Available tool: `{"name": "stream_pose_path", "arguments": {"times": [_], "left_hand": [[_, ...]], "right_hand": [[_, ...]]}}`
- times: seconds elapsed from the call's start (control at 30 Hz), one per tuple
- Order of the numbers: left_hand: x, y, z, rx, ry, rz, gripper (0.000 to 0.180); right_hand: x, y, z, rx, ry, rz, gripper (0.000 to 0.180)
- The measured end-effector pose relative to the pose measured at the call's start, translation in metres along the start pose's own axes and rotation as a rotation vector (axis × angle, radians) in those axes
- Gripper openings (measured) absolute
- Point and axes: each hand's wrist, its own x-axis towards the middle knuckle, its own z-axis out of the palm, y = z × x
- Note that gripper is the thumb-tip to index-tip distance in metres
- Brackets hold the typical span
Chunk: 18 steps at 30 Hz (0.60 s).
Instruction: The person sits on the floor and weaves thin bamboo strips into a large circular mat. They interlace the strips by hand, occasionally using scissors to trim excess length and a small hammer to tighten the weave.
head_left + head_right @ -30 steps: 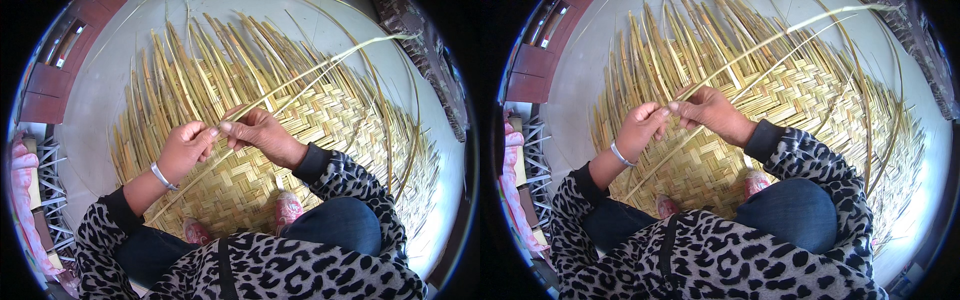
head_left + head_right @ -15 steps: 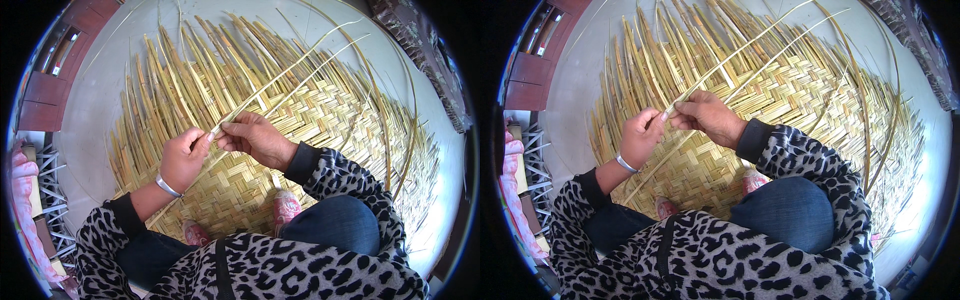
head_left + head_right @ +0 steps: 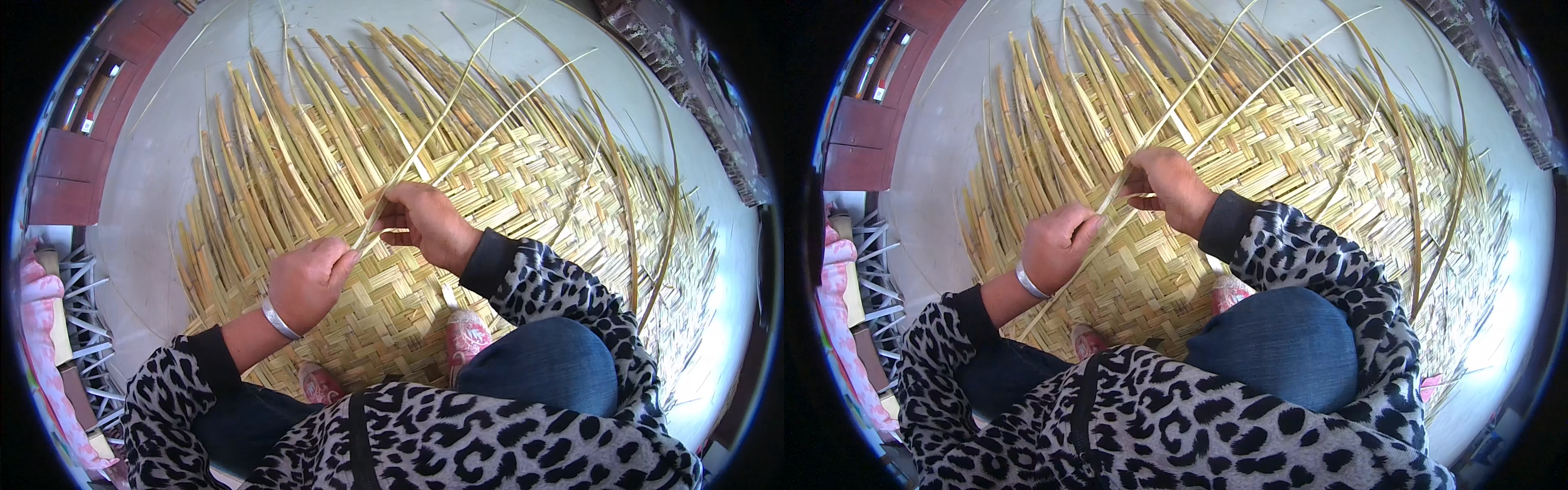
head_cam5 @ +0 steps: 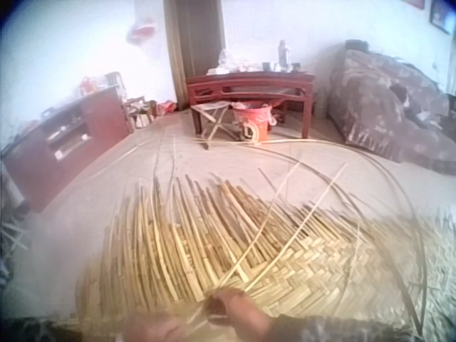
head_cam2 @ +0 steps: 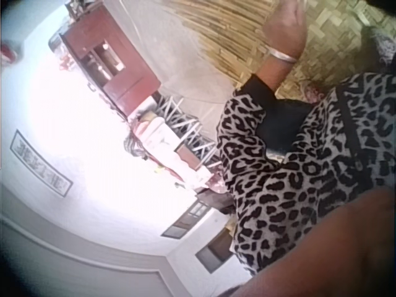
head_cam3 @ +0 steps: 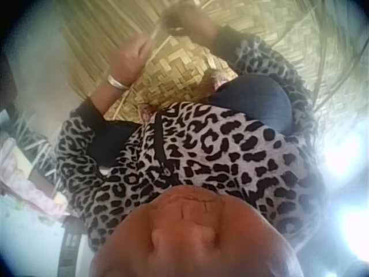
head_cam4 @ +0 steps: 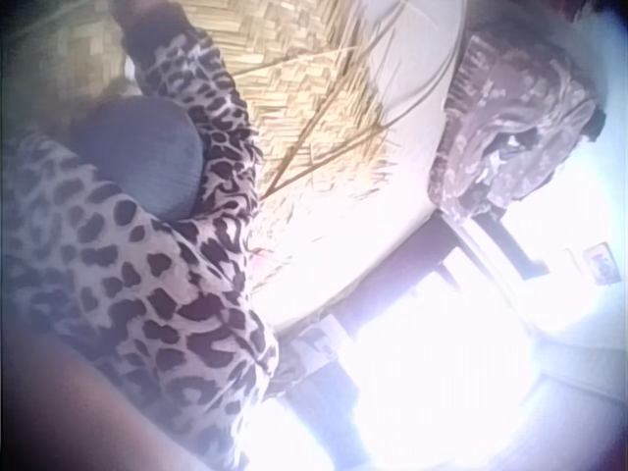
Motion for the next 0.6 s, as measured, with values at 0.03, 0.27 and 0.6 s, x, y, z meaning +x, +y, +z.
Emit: {"name": "stream_pose_path", "arguments": {"times": [0.03, 0.27, 0.6], "left_hand": [[-0.001, 0.000, 0.002, 0.013, 0.002, 0.026, 0.015], [-0.002, 0.004, 0.008, -0.041, -0.019, -0.026, 0.016], [-0.003, 0.007, 0.011, -0.035, -0.079, -0.049, 0.017]], "right_hand": [[0.002, -0.002, -0.003, -0.015, 0.016, 0.002, 0.028], [0.007, -0.008, -0.019, 0.063, 0.038, -0.017, 0.032], [0.017, -0.025, -0.040, 0.040, 0.134, -0.146, 0.030]]}}
